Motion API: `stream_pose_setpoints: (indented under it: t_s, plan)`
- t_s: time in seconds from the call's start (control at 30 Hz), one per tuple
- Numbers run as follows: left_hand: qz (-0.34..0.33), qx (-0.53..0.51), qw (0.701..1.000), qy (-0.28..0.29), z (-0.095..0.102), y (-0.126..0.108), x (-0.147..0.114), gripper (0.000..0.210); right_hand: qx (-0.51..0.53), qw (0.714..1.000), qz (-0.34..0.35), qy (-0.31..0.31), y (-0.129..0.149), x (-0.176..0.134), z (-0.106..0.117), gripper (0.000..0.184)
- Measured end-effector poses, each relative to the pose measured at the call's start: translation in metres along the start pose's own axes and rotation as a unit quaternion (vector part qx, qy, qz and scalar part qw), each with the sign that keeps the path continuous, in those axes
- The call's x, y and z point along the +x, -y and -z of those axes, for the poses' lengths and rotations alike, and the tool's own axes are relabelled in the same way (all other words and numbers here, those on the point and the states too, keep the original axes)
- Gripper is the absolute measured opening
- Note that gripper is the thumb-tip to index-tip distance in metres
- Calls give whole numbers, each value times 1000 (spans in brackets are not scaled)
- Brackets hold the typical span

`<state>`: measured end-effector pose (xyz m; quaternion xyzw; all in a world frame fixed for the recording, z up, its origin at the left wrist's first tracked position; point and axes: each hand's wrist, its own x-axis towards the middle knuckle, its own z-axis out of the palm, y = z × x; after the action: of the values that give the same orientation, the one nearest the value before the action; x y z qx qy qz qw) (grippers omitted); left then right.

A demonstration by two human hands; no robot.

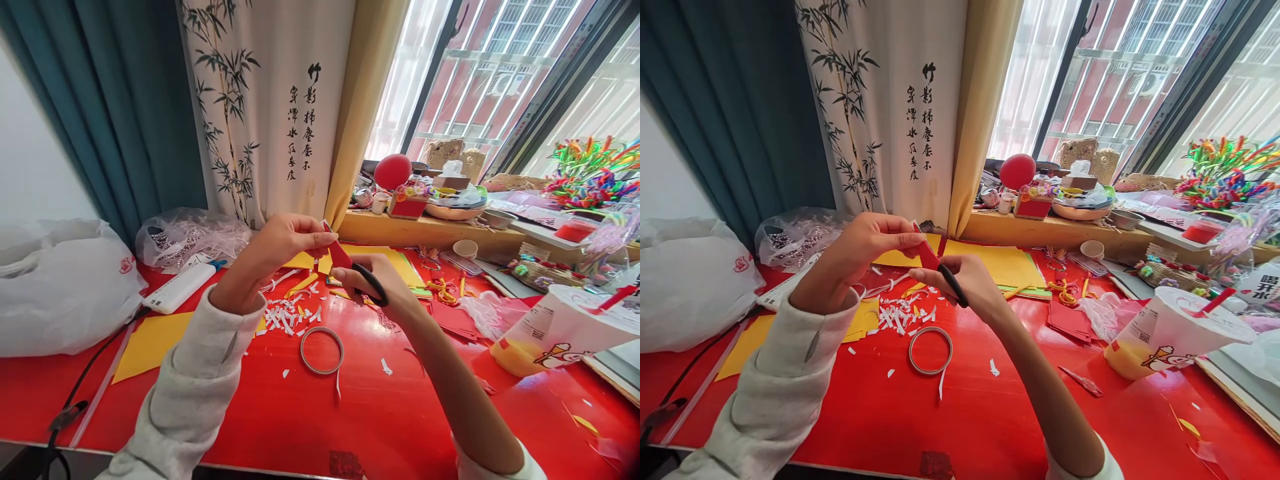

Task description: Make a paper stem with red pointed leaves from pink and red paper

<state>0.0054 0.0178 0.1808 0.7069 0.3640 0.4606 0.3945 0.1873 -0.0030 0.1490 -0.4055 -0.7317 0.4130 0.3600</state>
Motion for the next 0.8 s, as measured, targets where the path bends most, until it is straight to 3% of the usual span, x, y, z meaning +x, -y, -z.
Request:
stream_pose_setpoints:
  t_s: [0.33, 0.8]
  plan:
    - [-1, 21, 1000, 14, 1, -1, 0, 32, 4, 1000, 0, 28, 4, 0, 2, 49]
    - [1, 10, 998, 61, 11, -9, -8, 18, 67, 992, 38, 102, -6, 4, 3, 54]
